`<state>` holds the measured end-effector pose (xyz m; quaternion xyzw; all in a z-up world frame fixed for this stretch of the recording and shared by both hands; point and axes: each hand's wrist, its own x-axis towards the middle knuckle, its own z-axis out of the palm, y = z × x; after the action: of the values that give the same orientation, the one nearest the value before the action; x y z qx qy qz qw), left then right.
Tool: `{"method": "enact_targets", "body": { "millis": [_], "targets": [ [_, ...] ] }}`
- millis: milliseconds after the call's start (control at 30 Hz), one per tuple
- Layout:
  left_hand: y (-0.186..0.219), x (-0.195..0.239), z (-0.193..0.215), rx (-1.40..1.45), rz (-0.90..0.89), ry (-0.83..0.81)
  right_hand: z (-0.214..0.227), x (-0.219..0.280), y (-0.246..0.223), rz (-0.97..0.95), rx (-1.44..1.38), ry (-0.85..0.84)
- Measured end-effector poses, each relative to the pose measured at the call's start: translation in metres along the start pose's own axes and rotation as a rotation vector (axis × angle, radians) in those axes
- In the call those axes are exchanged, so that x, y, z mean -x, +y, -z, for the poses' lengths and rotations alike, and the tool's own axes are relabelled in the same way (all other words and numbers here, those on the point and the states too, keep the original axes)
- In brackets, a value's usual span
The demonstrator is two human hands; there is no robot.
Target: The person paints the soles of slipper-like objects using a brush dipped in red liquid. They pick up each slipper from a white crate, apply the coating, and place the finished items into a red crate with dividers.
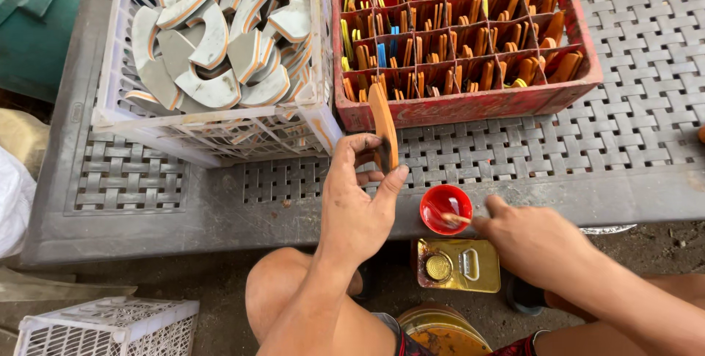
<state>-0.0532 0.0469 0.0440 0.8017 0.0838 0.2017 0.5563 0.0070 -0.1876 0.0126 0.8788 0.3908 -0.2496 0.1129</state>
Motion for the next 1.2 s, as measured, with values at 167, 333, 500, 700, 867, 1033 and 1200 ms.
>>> {"method": "enact_targets", "body": {
  "millis": [167, 333, 500, 700, 867, 1033, 1200],
  "targets": [
    [0.001, 0.0, -0.002, 0.039, -0.008, 0.001, 0.007, 0.001, 0.005, -0.027, -0.108, 0.203],
    [0.008, 0.003, -0.001, 0.048, -0.001, -0.013, 0.015, 0.007, 0.002, -0.058, -0.074, 0.02],
    [0.007, 0.012, -0.003, 0.059, 0.03, -0.028, -0.003, 0.026, 0.01, -0.285, -0.235, 0.248],
    [0.012, 0.01, -0.01, 0.06, -0.012, -0.049, -0.037, 0.022, 0.008, -0.032, -0.469, 0.095],
    [0.009, 0.009, -0.017, 0.105, 0.002, -0.068, -0.052, 0.02, 0.015, 0.088, -0.673, 0.177],
    [0.006, 0.005, -0.024, 0.389, 0.123, -0.096, -0.055, 0.012, 0.035, -0.014, -1.352, -0.186],
    [-0.004, 0.007, -0.016, 0.767, 0.268, -0.206, -0.037, 0.042, 0.105, -0.225, -1.603, 0.028]
  ]
}}
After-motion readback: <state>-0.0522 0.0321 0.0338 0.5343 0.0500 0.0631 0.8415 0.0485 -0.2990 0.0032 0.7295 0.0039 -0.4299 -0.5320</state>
